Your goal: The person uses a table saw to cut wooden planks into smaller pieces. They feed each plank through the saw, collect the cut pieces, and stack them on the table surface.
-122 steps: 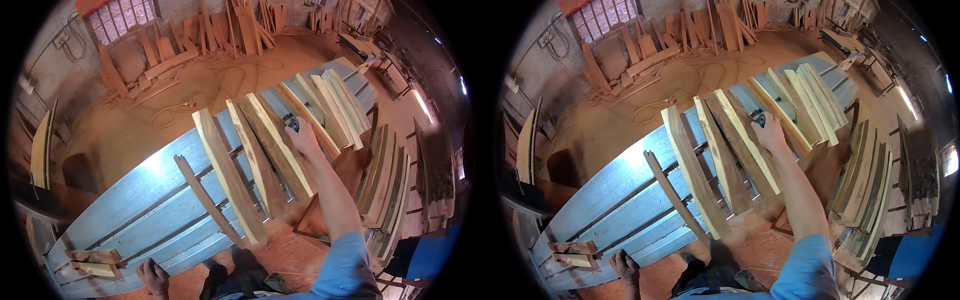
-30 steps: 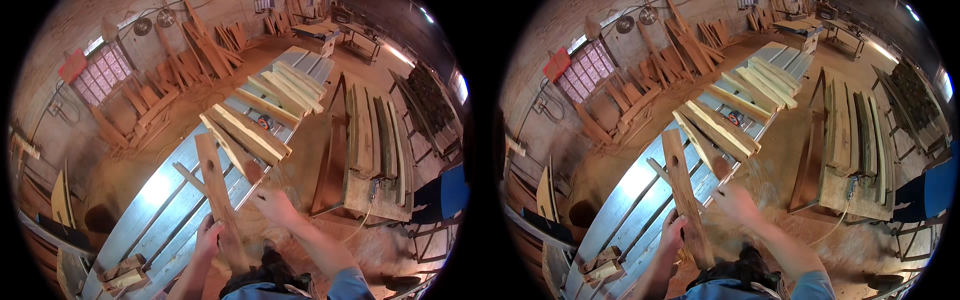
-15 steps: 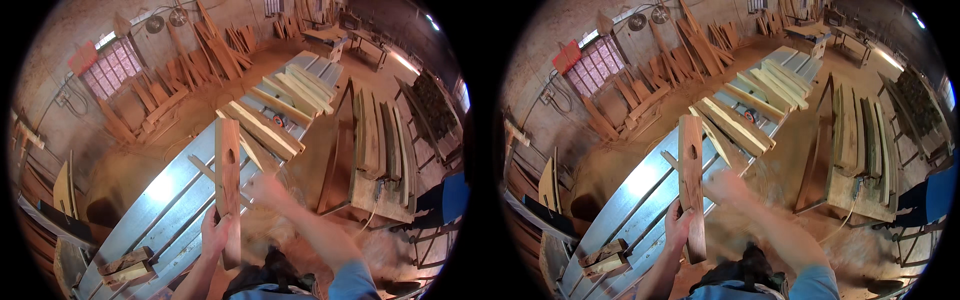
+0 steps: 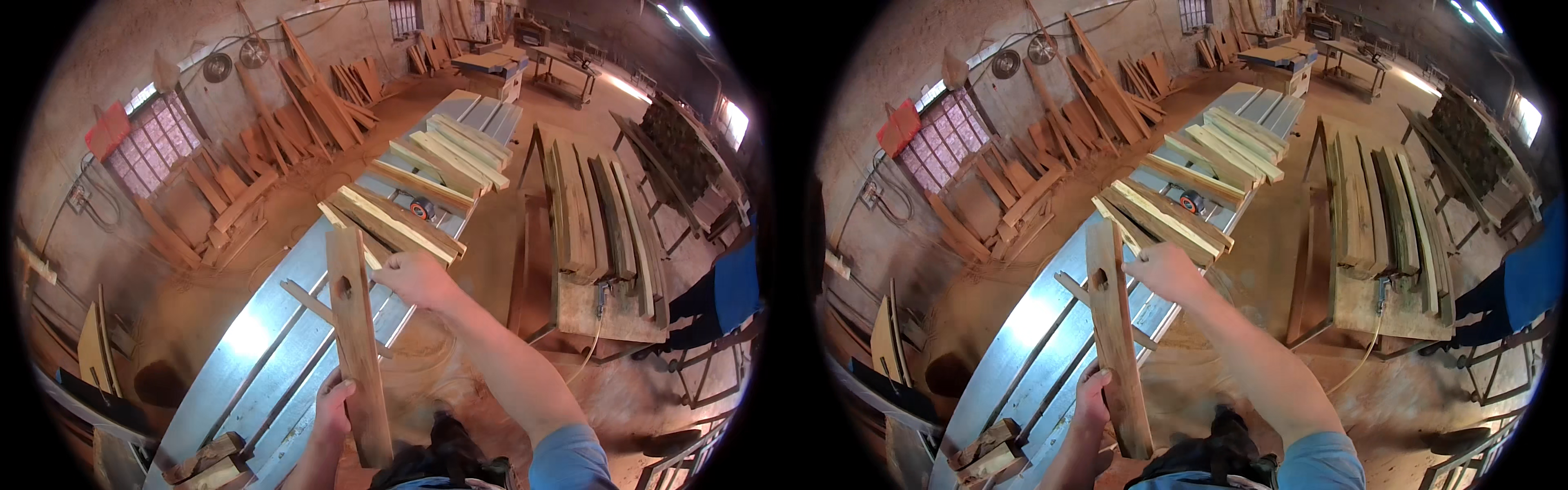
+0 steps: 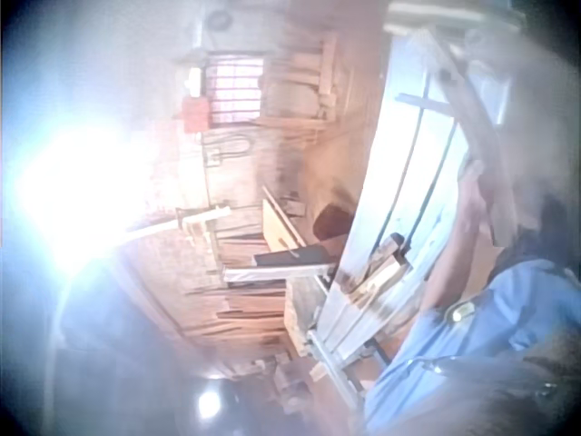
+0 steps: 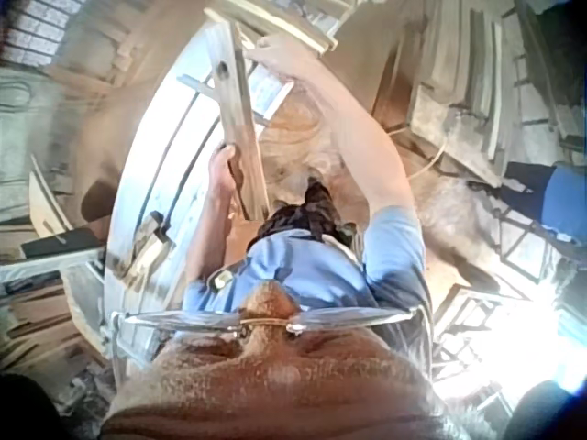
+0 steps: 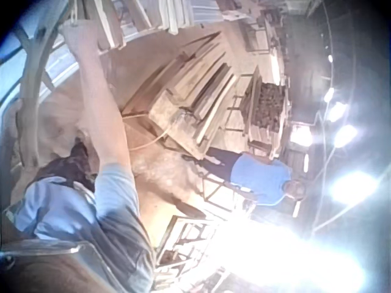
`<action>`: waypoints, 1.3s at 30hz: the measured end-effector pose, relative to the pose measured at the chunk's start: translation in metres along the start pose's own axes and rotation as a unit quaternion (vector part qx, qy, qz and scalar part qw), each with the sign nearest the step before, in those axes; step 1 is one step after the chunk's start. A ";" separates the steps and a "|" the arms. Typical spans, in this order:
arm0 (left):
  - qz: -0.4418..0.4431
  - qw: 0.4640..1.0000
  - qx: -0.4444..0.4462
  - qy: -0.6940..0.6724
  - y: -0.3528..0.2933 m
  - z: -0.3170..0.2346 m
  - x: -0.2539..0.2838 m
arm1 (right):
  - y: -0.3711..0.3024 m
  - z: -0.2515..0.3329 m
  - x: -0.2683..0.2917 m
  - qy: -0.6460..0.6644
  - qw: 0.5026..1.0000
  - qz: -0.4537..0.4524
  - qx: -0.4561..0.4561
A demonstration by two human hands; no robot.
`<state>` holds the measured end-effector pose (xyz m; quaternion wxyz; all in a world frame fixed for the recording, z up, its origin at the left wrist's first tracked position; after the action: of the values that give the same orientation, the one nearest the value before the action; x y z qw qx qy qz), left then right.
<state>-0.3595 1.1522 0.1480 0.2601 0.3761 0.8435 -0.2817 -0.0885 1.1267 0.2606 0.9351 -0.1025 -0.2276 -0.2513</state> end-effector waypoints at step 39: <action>0.045 0.904 -0.097 0.413 0.041 0.035 -0.038 | -0.119 -0.028 -0.007 -0.040 0.962 -0.201 0.181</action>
<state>-0.2969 1.1331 0.1368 -0.0641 0.4691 0.8808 -0.0060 -0.1445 1.0199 0.2416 0.8584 0.1065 -0.3222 -0.3847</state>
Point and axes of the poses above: each hand's wrist, its own y-axis towards the middle knuckle, its own x-axis out of the back of the hand, z = x × y, the point moved 2 cm from there along y, towards the middle knuckle, and after that the axes turned 2 degrees about -y, right-handed, at the moved point
